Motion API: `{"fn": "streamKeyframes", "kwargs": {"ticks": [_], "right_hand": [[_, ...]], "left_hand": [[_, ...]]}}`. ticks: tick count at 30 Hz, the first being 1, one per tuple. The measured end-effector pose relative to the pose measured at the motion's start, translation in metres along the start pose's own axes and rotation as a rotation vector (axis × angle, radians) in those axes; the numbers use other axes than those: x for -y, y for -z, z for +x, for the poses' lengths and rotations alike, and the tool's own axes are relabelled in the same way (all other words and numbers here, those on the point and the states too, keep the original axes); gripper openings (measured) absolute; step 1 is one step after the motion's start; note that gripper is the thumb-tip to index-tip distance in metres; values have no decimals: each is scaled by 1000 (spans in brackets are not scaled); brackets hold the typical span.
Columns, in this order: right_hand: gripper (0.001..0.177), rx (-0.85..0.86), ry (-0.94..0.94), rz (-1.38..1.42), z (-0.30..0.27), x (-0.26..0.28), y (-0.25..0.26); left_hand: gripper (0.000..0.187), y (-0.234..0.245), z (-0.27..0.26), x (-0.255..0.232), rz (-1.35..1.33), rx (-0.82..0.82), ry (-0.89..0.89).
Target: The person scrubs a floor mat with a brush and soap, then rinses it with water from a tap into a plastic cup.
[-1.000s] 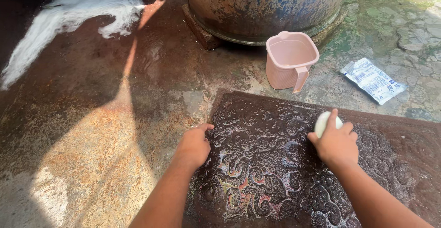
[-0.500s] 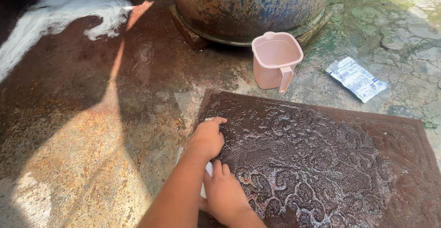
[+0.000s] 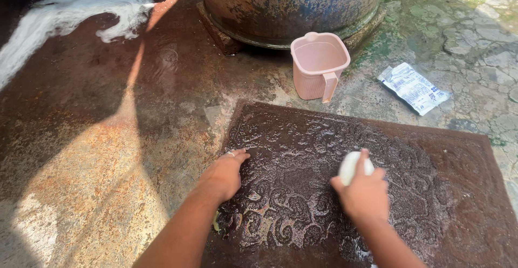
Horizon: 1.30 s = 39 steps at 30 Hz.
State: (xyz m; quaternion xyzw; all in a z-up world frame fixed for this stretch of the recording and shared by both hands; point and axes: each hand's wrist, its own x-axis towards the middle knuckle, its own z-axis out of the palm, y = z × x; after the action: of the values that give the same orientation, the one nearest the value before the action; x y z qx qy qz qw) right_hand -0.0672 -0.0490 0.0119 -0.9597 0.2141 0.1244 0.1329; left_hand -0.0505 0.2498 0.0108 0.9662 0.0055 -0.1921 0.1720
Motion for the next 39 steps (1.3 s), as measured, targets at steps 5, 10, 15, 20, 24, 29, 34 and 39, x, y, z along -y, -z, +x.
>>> {"fn": "streamKeyframes", "kwargs": {"ticks": [5,10,15,20,24,29,34,39], "right_hand": [[105,147,443,-116,-65,63,-30],[100,146,662,-276,-28,42,-12],[111,-149,319,-18,31,-3,3],[102,-229,194,-52,17,20,-18],[102,-192,273,-13,4,33,-26],[101,-103,463,-24,-14,33,-22],[94,-253,415,-222,16,2,0],[95,-252,163,-124,49,-9,13]], "left_hand": [[70,2,1,-6,72,65,30],[66,6,8,-29,193,114,3],[72,-2,5,-42,294,243,36],[74,-11,-4,-41,345,215,22],[72,-14,-5,-34,378,186,11],[74,-21,-1,-36,424,138,-23],[76,-22,4,-32,428,121,-65],[80,-16,7,-32,359,152,-49]]}}
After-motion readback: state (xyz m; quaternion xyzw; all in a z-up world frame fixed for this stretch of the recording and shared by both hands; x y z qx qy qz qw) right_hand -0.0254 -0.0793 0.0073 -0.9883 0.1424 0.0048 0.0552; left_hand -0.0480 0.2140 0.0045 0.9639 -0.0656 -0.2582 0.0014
